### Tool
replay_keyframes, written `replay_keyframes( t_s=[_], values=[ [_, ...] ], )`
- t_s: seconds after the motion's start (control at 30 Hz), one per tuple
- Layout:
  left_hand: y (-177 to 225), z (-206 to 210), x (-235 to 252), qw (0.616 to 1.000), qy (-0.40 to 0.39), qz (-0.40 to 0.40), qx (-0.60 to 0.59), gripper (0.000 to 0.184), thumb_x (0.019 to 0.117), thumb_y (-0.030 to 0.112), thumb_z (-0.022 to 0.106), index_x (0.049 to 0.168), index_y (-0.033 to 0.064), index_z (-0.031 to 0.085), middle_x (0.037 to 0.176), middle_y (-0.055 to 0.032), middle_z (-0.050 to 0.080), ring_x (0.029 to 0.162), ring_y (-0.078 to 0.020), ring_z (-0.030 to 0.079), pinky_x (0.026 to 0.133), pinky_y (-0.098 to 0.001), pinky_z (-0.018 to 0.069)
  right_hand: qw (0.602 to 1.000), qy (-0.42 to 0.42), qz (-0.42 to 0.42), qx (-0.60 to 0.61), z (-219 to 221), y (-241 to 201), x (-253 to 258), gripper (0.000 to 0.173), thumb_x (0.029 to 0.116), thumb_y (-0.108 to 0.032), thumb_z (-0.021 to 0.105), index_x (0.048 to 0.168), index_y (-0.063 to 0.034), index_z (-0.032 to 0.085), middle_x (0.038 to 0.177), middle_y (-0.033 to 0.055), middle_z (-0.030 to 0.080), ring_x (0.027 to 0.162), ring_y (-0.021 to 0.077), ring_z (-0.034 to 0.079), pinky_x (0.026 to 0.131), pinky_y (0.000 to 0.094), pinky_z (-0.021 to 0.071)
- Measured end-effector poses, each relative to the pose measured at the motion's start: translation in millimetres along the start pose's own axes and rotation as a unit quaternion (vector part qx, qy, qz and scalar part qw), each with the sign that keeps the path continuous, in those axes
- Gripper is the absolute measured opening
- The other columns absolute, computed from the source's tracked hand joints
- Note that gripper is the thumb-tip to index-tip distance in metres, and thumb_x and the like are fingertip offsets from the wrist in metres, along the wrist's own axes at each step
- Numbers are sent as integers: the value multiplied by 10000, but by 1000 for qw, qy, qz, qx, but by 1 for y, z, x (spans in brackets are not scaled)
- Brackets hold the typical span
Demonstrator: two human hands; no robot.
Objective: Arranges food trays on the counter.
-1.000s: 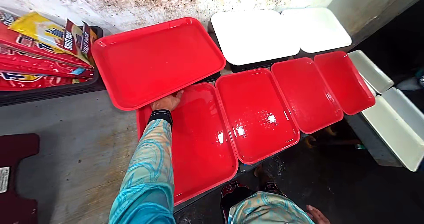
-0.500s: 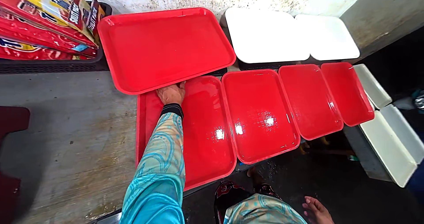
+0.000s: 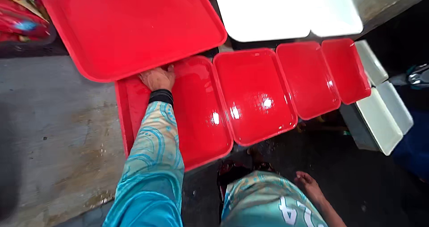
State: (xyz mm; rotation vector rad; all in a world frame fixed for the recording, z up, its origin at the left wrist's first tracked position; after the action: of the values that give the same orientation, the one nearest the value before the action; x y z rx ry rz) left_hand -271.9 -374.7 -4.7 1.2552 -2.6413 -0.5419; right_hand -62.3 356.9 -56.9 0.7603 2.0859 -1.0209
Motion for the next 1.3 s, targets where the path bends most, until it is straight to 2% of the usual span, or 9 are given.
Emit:
replay_keyframes(
  t_s=[0.2, 0.33, 0.43, 0.67, 0.87, 0.93, 1.03, 1.13, 1.3],
  values=[
    [-47, -59, -92, 996, -35, 29, -78, 477, 973, 435, 618, 1283, 73, 648, 1433, -257, 512, 1378, -418, 451, 1150, -583, 362, 1000, -6, -27, 9, 17, -25, 2, 364, 1089, -218, 500, 1400, -33, 543, 1149, 165, 706, 920, 253, 731, 785, 429, 626],
    [-154, -88, -166, 994, 11, -88, -71, 611, 994, 429, 610, 1434, 18, 507, 1486, -279, 474, 1410, -416, 441, 1161, -572, 376, 998, -47, -41, -12, 41, -40, 1, 355, 1084, -189, 501, 1401, -36, 542, 1146, 156, 704, 929, 239, 726, 807, 421, 619],
    [-202, -92, -203, 982, -7, -168, -84, 596, 998, 376, 631, 1428, -15, 502, 1380, -277, 566, 1286, -392, 553, 1098, -558, 429, 995, -76, -60, -31, 61, -52, 6, 354, 1076, -180, 514, 1399, -38, 541, 1134, 143, 705, 923, 229, 727, 809, 415, 620],
    [-194, -87, -239, 977, -80, -160, -115, 403, 1011, 193, 633, 1403, 111, 592, 1148, -226, 696, 1005, -371, 694, 898, -611, 532, 981, -126, -149, -5, 96, -139, 10, 368, 1085, -209, 494, 1426, -70, 513, 1151, 111, 715, 938, 218, 732, 770, 394, 629],
    [-207, -77, -242, 978, -70, -152, -124, 422, 1004, 180, 643, 1425, 185, 607, 1129, -181, 724, 977, -314, 711, 903, -563, 541, 972, -127, -198, 4, 97, -168, 22, 361, 1077, -186, 505, 1417, -63, 513, 1125, 111, 723, 916, 208, 736, 747, 373, 627],
    [-204, -77, -241, 983, -44, -145, -106, 424, 990, 194, 653, 1411, 164, 612, 1177, -198, 703, 1030, -337, 696, 924, -568, 532, 974, -125, -187, 25, 94, -164, 25, 363, 1079, -189, 507, 1421, -68, 511, 1117, 116, 729, 909, 212, 739, 736, 370, 625],
    [-175, -90, -247, 992, 24, -108, -58, 519, 977, 270, 639, 1454, 91, 538, 1414, -296, 521, 1292, -453, 534, 1068, -599, 446, 978, -113, -168, 56, 89, -157, 23, 370, 1081, -186, 505, 1430, -65, 502, 1120, 125, 725, 901, 221, 738, 731, 375, 623],
    [-120, -90, -259, 993, 75, -37, -83, 477, 985, 279, 615, 1399, 47, 572, 1418, -282, 513, 1319, -420, 505, 1074, -534, 441, 982, -92, -144, 75, 78, -144, 24, 371, 1084, -199, 501, 1433, -75, 502, 1127, 128, 723, 904, 228, 738, 735, 384, 622],
    [-2, -47, -303, 968, -43, 140, -203, 401, 1000, 266, 602, 1305, 10, 645, 1382, -239, 583, 1296, -346, 569, 1049, -495, 505, 987, -63, -91, 113, 50, -121, 29, 373, 1091, -210, 494, 1440, -78, 496, 1140, 136, 719, 899, 240, 735, 738, 398, 615]
  ],
)
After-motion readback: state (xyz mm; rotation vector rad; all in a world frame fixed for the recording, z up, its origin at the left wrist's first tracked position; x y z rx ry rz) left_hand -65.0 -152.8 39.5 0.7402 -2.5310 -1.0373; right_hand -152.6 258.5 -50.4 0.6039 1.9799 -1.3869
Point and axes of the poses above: each hand's wrist, its own x-axis towards the middle knuckle, its own z-axis out of the palm, y = z × x, the point moved 2 cm from there along x, towards the middle knuckle
